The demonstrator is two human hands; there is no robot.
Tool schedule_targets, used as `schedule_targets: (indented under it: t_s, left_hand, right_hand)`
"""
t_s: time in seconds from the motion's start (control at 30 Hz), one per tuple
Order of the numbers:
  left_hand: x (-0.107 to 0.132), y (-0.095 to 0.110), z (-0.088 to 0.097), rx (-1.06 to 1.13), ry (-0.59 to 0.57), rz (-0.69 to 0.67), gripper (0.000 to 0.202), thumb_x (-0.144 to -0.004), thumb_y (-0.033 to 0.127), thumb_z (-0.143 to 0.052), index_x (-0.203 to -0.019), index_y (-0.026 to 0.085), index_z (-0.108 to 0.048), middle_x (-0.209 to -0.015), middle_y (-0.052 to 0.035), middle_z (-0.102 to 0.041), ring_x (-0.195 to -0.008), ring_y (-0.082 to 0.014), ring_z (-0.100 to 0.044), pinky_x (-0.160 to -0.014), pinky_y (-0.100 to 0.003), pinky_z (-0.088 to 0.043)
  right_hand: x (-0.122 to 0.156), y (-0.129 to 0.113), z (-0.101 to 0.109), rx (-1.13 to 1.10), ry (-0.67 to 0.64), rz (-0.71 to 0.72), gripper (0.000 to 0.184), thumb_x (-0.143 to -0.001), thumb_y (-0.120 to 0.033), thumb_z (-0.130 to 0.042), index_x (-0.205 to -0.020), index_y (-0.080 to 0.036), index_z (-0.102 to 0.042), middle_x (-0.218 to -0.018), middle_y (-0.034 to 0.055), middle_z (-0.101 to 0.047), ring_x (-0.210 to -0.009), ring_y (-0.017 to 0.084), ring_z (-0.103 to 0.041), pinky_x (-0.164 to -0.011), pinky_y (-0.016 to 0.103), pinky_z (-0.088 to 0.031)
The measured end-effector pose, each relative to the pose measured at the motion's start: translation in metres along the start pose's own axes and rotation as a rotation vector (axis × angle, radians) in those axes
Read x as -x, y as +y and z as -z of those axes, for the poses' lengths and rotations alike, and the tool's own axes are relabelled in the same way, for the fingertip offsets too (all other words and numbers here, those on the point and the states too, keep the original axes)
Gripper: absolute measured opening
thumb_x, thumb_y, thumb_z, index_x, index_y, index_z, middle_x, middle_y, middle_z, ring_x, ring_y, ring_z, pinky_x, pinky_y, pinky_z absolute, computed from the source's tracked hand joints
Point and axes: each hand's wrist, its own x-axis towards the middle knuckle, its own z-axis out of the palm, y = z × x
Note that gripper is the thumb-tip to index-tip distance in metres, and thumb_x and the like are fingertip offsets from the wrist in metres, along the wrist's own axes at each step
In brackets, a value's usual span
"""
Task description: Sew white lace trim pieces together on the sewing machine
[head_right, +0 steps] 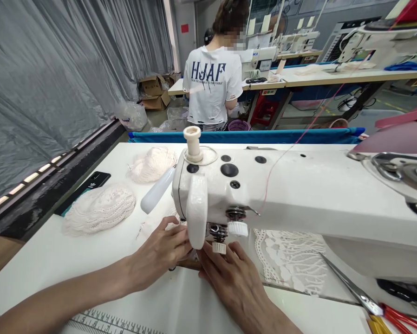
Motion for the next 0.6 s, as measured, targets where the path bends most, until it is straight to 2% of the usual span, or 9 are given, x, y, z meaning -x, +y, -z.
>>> schedule_targets:
  t_s: [0.3, 0.6]
  left_hand:
    - [0.0002, 0.0002, -0.0002, 0.006, 0.000, 0.002, 0.019, -0.087, 0.000, -0.041, -0.087, 0.013, -0.054, -0.094, -0.0033, -0.062, -0.087, -0.0136, -0.055, -0.085, -0.035, -0.037]
    - [-0.0003, 0.0036, 0.0015, -0.010, -0.003, 0.007, 0.025, -0.081, -0.007, -0.039, -0.082, 0.014, -0.053, -0.090, -0.0032, -0.060, -0.086, -0.0141, -0.054, -0.084, -0.035, -0.037]
  right_hand:
    - [-0.0020, -0.0010, 0.0032, -0.069, 0.005, 0.014, 0.029, -0.096, -0.013, -0.036, -0.097, -0.011, -0.064, -0.105, 0.0106, -0.069, -0.070, 0.017, -0.063, -0.063, 0.033, -0.048]
    - [-0.0038, -0.0022, 0.0062, -0.092, 0.003, -0.004, 0.031, -0.095, -0.010, -0.034, -0.096, -0.013, -0.065, -0.101, 0.0095, -0.070, -0.071, 0.017, -0.064, -0.064, 0.033, -0.049]
